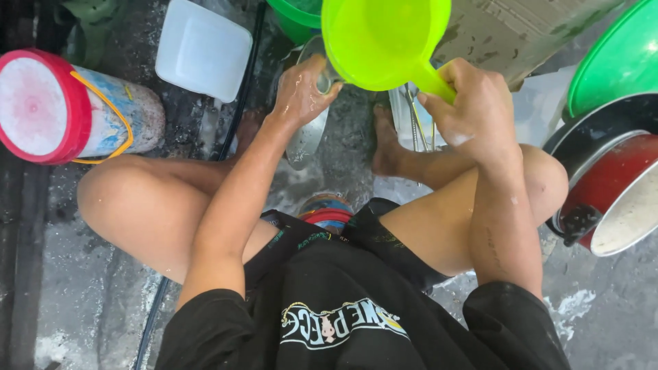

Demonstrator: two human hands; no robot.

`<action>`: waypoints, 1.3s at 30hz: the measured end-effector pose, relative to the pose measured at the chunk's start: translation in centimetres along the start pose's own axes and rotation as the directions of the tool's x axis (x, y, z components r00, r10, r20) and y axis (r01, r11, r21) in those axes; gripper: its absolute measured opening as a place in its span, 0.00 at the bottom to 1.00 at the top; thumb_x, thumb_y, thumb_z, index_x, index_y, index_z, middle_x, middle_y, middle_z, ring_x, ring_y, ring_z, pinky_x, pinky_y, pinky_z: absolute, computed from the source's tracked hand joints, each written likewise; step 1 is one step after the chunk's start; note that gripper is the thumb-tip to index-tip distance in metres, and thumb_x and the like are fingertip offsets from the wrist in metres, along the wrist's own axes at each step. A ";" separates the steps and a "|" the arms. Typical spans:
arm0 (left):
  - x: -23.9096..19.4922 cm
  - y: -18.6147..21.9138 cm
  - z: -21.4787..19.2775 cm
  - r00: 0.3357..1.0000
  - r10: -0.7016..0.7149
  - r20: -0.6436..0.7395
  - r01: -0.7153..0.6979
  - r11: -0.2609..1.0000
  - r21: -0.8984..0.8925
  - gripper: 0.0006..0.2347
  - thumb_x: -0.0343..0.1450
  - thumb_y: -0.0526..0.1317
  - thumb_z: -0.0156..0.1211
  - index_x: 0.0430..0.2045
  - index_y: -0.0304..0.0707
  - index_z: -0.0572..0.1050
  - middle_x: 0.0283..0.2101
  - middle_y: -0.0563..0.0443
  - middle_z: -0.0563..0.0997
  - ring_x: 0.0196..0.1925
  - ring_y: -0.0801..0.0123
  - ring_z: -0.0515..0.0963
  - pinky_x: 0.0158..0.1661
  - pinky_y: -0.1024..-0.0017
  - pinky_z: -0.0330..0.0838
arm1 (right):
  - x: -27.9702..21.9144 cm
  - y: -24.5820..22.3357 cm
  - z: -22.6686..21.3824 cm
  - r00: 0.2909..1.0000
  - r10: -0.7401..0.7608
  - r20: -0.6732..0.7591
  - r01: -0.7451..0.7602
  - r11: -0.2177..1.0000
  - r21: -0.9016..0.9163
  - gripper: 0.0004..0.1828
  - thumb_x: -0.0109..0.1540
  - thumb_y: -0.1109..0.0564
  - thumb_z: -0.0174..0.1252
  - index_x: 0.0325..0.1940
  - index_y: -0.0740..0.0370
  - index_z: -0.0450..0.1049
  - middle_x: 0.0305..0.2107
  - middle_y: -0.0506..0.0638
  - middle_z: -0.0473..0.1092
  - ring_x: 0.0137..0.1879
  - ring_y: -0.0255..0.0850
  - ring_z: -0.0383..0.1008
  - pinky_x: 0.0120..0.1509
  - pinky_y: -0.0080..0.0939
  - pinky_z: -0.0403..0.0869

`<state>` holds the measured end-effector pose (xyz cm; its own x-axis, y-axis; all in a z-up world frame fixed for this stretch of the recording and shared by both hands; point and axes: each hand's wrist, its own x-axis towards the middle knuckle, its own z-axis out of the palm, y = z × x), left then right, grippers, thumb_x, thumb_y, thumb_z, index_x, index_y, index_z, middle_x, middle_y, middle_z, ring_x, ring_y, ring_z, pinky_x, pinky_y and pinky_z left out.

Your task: Washing a metal pot and its lid with soap and water using a scrubber and a hose.

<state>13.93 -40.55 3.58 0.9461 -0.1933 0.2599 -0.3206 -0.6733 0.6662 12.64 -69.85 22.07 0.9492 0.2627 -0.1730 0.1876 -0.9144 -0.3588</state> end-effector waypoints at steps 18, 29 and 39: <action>0.8 1.4 -2.7 0.947 -0.155 0.281 0.148 0.988 0.044 0.14 0.70 0.46 0.72 0.39 0.44 0.71 0.26 0.43 0.81 0.28 0.41 0.79 0.23 0.48 0.62 | -0.6 2.3 -1.9 0.996 0.022 -0.084 -0.016 0.998 0.064 0.18 0.71 0.49 0.65 0.39 0.64 0.69 0.26 0.51 0.63 0.31 0.47 0.56 0.36 0.52 0.55; 4.8 1.6 -1.4 0.813 -0.522 0.259 0.579 0.671 -0.464 0.11 0.70 0.42 0.67 0.34 0.42 0.70 0.21 0.53 0.77 0.22 0.73 0.75 0.25 0.64 0.67 | 0.0 0.5 -0.7 1.000 -0.002 -0.021 0.003 0.999 0.045 0.21 0.70 0.48 0.68 0.36 0.62 0.65 0.24 0.48 0.61 0.30 0.48 0.56 0.35 0.53 0.54; 2.9 -3.8 4.0 0.891 -0.449 0.061 0.349 0.595 -0.724 0.14 0.66 0.45 0.73 0.25 0.48 0.68 0.24 0.54 0.82 0.27 0.78 0.80 0.25 0.69 0.73 | 0.0 0.9 0.2 0.986 -0.158 -0.055 0.151 0.983 -0.109 0.21 0.71 0.48 0.71 0.41 0.64 0.68 0.25 0.51 0.65 0.29 0.53 0.62 0.34 0.54 0.57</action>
<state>18.08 -41.39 -1.03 0.9901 0.0861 -0.1104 0.1065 0.0490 0.9931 12.74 -70.57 21.57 0.9202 0.3863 -0.0639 0.3552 -0.8923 -0.2787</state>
